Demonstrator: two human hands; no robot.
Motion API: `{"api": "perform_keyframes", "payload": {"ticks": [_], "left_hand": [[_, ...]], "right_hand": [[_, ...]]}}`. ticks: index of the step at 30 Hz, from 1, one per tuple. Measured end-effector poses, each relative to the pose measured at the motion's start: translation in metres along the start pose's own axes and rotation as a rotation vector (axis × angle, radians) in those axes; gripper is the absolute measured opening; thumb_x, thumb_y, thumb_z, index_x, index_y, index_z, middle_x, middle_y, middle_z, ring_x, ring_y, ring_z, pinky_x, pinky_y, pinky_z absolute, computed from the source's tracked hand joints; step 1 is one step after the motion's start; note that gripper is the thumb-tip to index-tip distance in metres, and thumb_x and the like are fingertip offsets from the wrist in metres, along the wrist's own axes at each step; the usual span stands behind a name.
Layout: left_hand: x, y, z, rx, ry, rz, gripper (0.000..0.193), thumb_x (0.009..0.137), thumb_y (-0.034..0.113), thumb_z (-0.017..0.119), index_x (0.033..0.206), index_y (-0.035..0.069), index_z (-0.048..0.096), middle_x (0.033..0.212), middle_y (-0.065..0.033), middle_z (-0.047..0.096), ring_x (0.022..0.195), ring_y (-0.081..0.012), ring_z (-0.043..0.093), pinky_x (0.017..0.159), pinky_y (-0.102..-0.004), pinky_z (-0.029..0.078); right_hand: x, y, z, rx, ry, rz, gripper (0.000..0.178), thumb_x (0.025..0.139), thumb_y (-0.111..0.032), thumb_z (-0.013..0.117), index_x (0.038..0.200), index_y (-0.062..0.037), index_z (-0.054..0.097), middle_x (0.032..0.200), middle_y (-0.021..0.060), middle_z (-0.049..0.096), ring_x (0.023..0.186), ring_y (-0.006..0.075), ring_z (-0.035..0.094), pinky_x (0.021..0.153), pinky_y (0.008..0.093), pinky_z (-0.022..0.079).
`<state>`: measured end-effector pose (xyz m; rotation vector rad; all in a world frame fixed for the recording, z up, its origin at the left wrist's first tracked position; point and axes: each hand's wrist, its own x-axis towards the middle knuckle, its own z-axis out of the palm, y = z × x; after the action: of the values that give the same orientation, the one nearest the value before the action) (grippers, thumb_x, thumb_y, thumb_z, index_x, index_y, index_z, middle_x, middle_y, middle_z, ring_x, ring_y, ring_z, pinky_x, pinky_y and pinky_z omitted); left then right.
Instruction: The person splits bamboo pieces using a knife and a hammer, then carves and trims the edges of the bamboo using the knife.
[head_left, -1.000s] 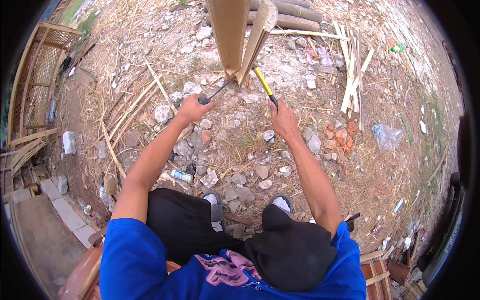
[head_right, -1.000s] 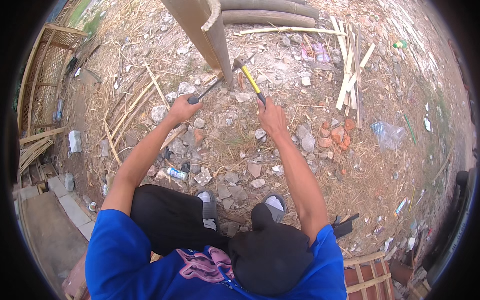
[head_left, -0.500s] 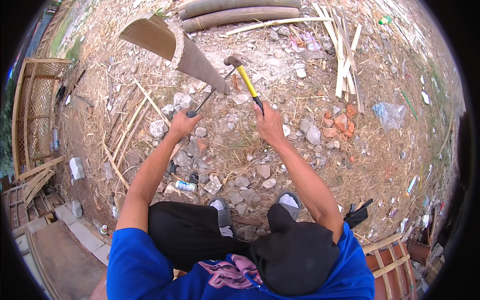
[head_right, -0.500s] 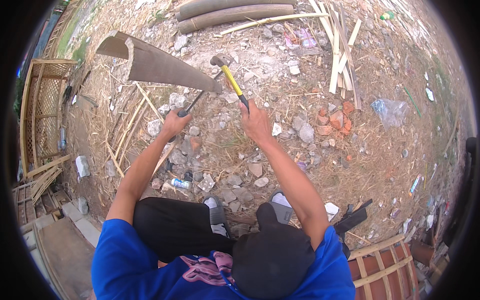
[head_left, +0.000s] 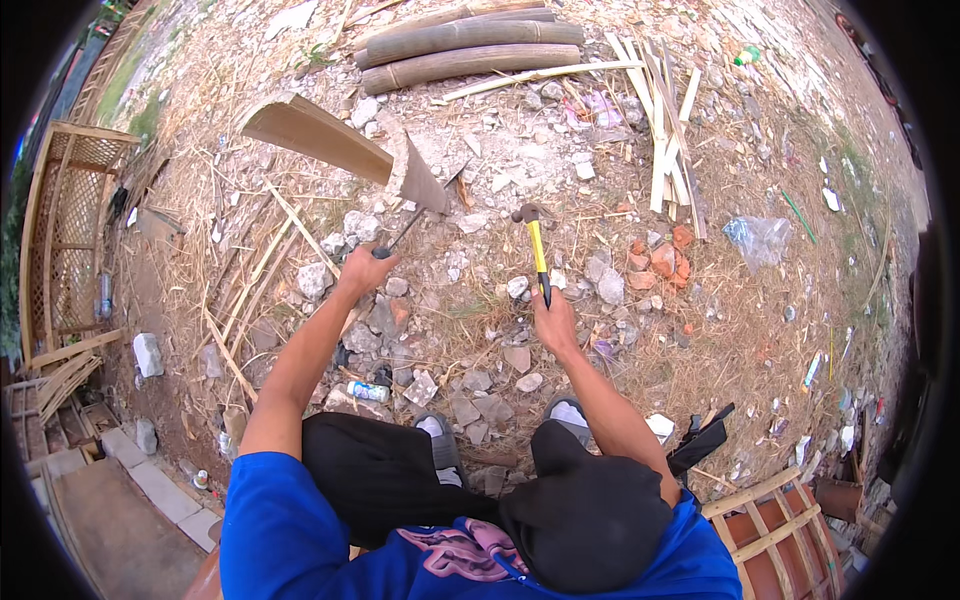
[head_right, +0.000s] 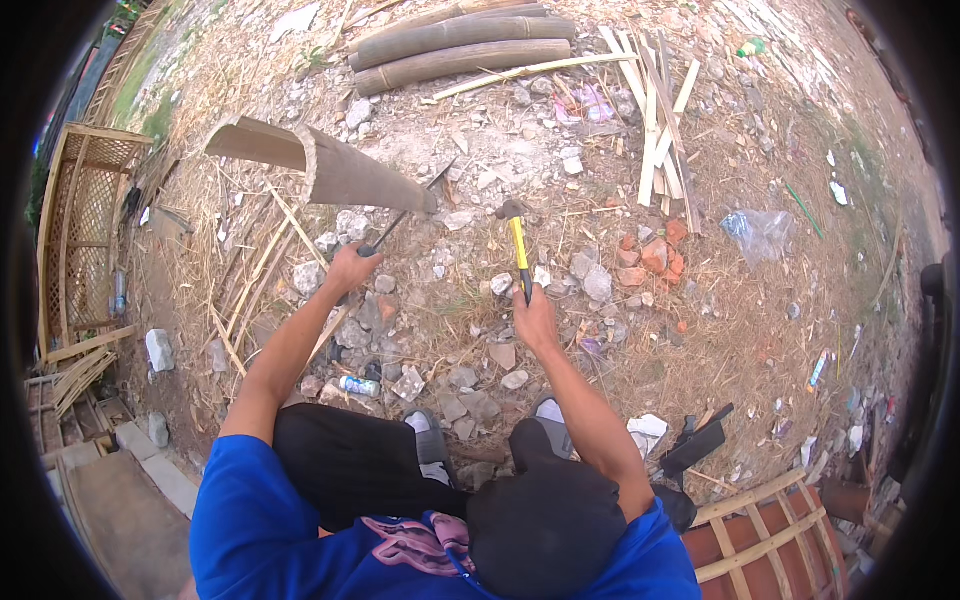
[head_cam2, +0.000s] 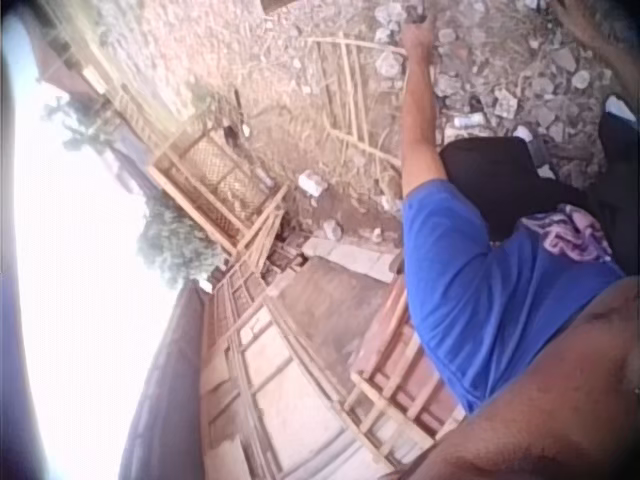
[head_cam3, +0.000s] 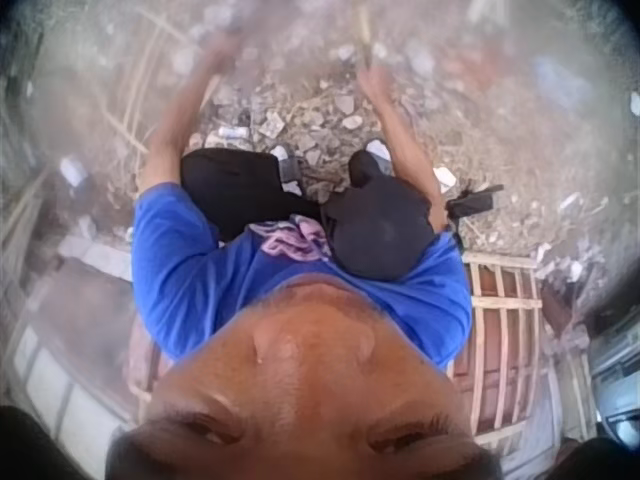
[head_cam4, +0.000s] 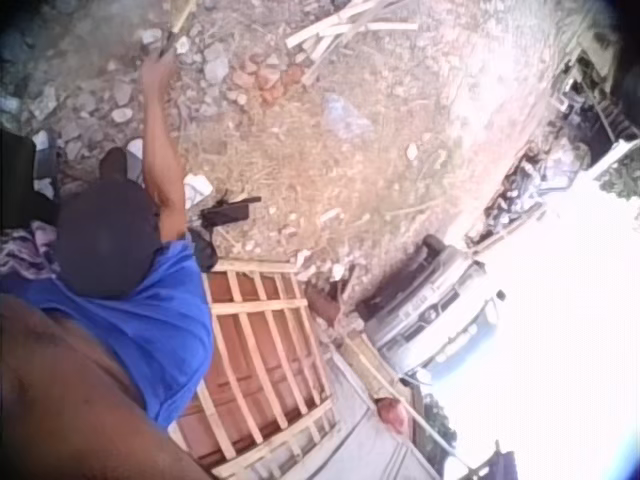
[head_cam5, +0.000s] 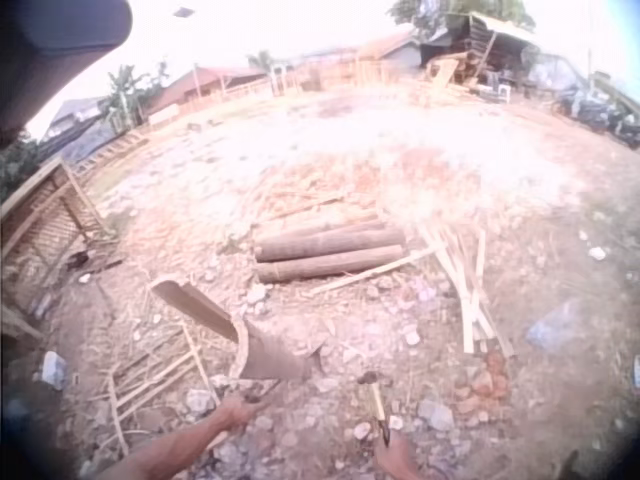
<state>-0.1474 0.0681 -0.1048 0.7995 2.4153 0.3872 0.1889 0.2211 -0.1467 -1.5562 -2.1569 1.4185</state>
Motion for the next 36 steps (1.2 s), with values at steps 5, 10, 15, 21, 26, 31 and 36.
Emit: {"api": "perform_keyframes", "payload": {"ticks": [5,10,15,21,26,31,36], "left_hand": [[-0.003,0.02,-0.006,-0.006,-0.077,-0.046,0.055,0.074,0.049,0.068,0.104,0.003,0.07,0.099,-0.0259,0.069,0.097,-0.0391,0.067,0.087,-0.0442,0.051],[0.002,0.019,-0.001,-0.021,-0.085,-0.064,0.059,0.073,0.051,0.068,0.106,0.002,0.069,0.096,-0.023,0.071,0.09,-0.0357,0.069,0.085,-0.043,0.053],[-0.011,0.036,-0.005,-0.024,-0.08,-0.071,0.056,0.075,0.049,0.067,0.103,0.002,0.069,0.088,-0.0204,0.072,0.076,-0.0329,0.071,0.077,-0.0412,0.055],[-0.003,0.007,0.007,0.013,0.028,0.117,0.08,0.076,0.05,0.074,0.132,-0.001,0.049,0.096,-0.0235,0.069,0.096,-0.0389,0.067,0.081,-0.045,0.052],[-0.027,0.043,0.014,-0.073,0.137,0.163,0.089,0.08,0.038,0.073,0.145,-0.001,0.027,0.089,-0.0202,0.067,0.074,-0.0332,0.068,0.063,-0.0382,0.054],[-0.023,0.043,0.011,-0.492,-0.038,-0.07,0.072,0.084,0.046,0.071,0.133,0.002,0.043,0.065,-0.0044,0.052,0.057,-0.0132,0.056,0.042,-0.0278,0.04],[-0.014,0.055,0.004,-0.548,-0.157,-0.323,0.052,0.084,0.055,0.067,0.082,0.003,0.062,0.069,-0.0068,0.061,0.052,-0.0134,0.052,0.047,-0.0295,0.042]], "right_hand": [[-0.032,0.025,-0.032,-0.231,0.049,-0.076,0.045,0.09,-0.028,0.063,0.123,0.0008,0.05,0.099,0.027,0.06,0.095,0.0426,0.058,0.082,0.0511,0.045],[-0.051,-0.096,-0.069,0.004,0.15,-0.625,0.107,0.072,-0.041,0.084,0.15,-0.0033,0.02,0.145,0.0232,0.034,0.138,0.0374,0.031,0.107,0.0512,0.034],[-0.026,-0.216,-0.077,0.259,-0.014,-1.112,0.12,0.066,-0.04,0.09,0.153,-0.0056,0.014,0.148,0.0173,0.038,0.142,0.0307,0.031,0.113,0.0447,0.031],[-0.014,-0.223,-0.041,0.549,-0.153,-1.031,0.03,0.082,-0.014,0.074,0.098,-0.0063,0.051,0.083,0.0006,0.046,0.077,0.0107,0.048,0.071,0.0281,0.043],[-0.027,-0.201,-0.057,0.642,-0.068,-0.995,0.017,0.083,-0.003,0.053,0.094,-0.0083,0.04,0.089,0.0033,0.038,0.083,0.0145,0.041,0.084,0.0326,0.041],[-0.026,-0.193,-0.067,0.993,0.077,-0.894,0.031,0.068,-0.003,0.047,0.099,-0.0068,0.041,0.09,0.0074,0.041,0.085,0.0183,0.041,0.102,0.0451,0.038],[-0.015,-0.179,-0.111,1.221,0.285,-0.832,0.032,0.065,-0.009,0.047,0.096,-0.0068,0.043,0.082,0.0073,0.043,0.081,0.0202,0.045,0.101,0.0509,0.041]]}}
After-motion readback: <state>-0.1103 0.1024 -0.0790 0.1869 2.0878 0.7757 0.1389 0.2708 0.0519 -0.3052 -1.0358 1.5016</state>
